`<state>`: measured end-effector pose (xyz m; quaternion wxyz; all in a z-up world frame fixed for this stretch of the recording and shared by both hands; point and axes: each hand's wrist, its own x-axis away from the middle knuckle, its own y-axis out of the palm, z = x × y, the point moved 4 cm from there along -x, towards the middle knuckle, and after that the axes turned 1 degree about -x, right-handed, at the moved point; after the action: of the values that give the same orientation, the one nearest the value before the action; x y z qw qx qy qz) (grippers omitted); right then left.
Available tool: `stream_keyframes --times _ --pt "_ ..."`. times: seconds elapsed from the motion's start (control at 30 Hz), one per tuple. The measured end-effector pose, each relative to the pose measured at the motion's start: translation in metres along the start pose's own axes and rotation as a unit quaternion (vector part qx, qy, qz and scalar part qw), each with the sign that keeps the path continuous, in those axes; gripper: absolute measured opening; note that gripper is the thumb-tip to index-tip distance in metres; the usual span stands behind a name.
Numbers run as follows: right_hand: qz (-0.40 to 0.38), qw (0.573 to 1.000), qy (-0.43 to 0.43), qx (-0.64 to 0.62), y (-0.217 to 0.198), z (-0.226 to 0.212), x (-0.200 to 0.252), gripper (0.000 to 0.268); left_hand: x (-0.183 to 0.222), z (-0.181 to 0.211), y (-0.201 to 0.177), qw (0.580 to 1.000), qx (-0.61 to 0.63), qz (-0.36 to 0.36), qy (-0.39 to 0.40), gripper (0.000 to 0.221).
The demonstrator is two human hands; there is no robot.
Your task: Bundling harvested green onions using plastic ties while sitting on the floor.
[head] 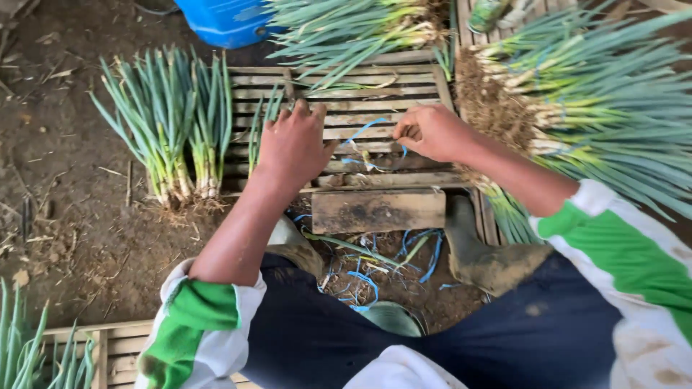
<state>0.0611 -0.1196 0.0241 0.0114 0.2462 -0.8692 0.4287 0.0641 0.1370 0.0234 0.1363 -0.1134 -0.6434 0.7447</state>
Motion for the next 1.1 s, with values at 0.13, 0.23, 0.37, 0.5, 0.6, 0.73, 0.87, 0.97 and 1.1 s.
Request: stream_keyframes --times 0.13,0.23,0.37,0.5,0.6,0.73,0.87,0.97,1.1 --pt "0.01 1.0 0.007 -0.028 -0.025 -0.012 0.068 0.011 -0.014 0.032 -0.008 0.999 0.018 0.02 0.039 0.051" --pt "0.044 0.987 0.015 -0.156 -0.028 0.001 0.095 0.015 -0.017 0.059 -0.021 0.995 0.054 0.018 0.076 0.043" --pt "0.047 0.969 0.008 -0.24 -0.021 0.017 0.107 0.021 0.0 0.1 -0.037 0.977 0.133 -0.057 0.153 0.038" --pt "0.028 0.974 -0.007 -0.223 -0.022 0.011 0.104 0.034 0.013 0.125 -0.054 0.958 0.196 -0.042 0.204 0.034" --pt "0.006 0.973 -0.004 -0.23 -0.015 0.018 0.102 0.036 0.018 0.128 -0.044 0.959 0.175 -0.039 0.22 0.034" --pt "-0.013 0.969 -0.008 -0.247 -0.017 0.018 0.095 0.038 0.015 0.124 -0.034 0.961 0.164 -0.029 0.22 0.036" --pt "-0.015 0.975 -0.029 -0.221 -0.016 0.01 0.097 0.035 0.018 0.123 -0.036 0.96 0.175 -0.009 0.218 0.031" --pt "-0.011 0.979 -0.043 -0.2 -0.017 0.004 0.1 0.032 0.019 0.127 -0.036 0.96 0.183 -0.01 0.212 0.031" --pt "0.008 0.984 -0.044 -0.172 -0.027 -0.003 0.102 0.027 0.009 0.13 -0.019 0.956 0.166 0.004 0.242 0.023"
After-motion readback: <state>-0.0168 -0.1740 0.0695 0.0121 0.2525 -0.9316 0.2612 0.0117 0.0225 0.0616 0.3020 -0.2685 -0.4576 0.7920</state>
